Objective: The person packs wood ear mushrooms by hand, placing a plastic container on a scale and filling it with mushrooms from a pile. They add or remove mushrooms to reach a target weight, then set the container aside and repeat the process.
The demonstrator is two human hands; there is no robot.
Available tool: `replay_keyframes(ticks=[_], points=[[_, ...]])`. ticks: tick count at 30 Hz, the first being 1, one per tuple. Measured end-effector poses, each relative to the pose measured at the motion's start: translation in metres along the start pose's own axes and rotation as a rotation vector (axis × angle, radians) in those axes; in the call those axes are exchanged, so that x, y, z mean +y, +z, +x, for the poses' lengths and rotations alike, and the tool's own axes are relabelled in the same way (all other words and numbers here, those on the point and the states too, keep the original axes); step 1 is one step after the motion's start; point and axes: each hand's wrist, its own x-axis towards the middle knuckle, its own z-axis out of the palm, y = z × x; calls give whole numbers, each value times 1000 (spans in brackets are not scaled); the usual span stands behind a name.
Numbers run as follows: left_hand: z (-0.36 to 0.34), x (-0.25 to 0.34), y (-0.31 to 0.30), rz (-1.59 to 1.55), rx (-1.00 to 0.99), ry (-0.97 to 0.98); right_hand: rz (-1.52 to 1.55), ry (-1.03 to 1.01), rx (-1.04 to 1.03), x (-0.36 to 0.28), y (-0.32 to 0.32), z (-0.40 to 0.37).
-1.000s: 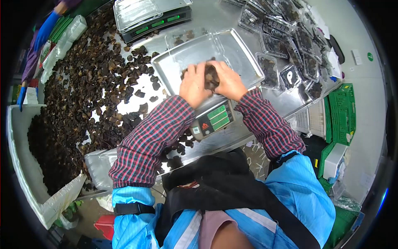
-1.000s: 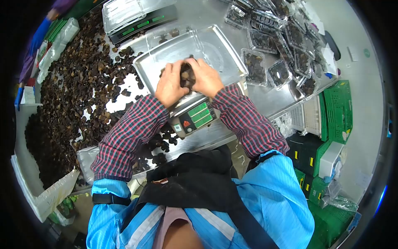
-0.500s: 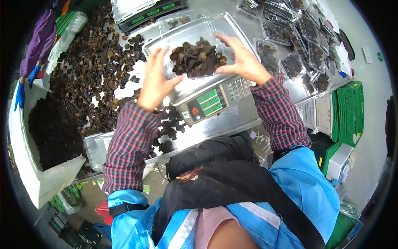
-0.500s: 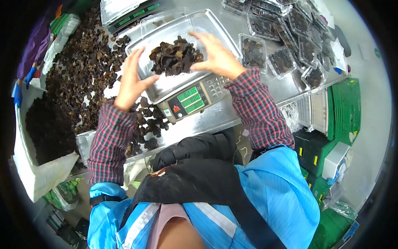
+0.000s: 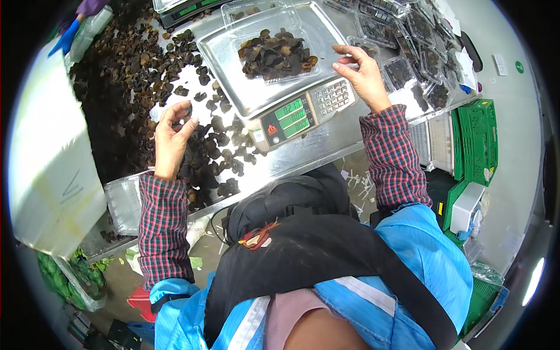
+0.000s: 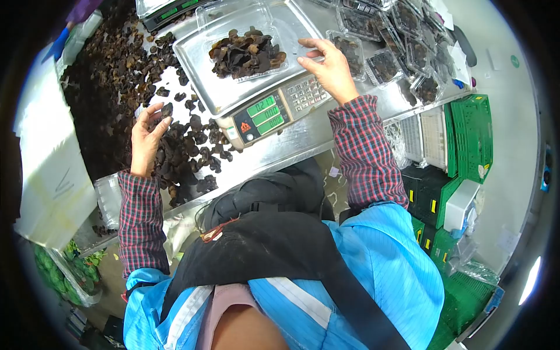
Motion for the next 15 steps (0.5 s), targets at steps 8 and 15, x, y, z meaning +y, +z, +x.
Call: replay_keyframes(ticks=[8,15], points=[[-5,-14,-2,-76,-57,-15,-76,-146,45,-10,24,28],[2,1,8,-125,-104,-84,-485,-245,-174,-1,69,67]])
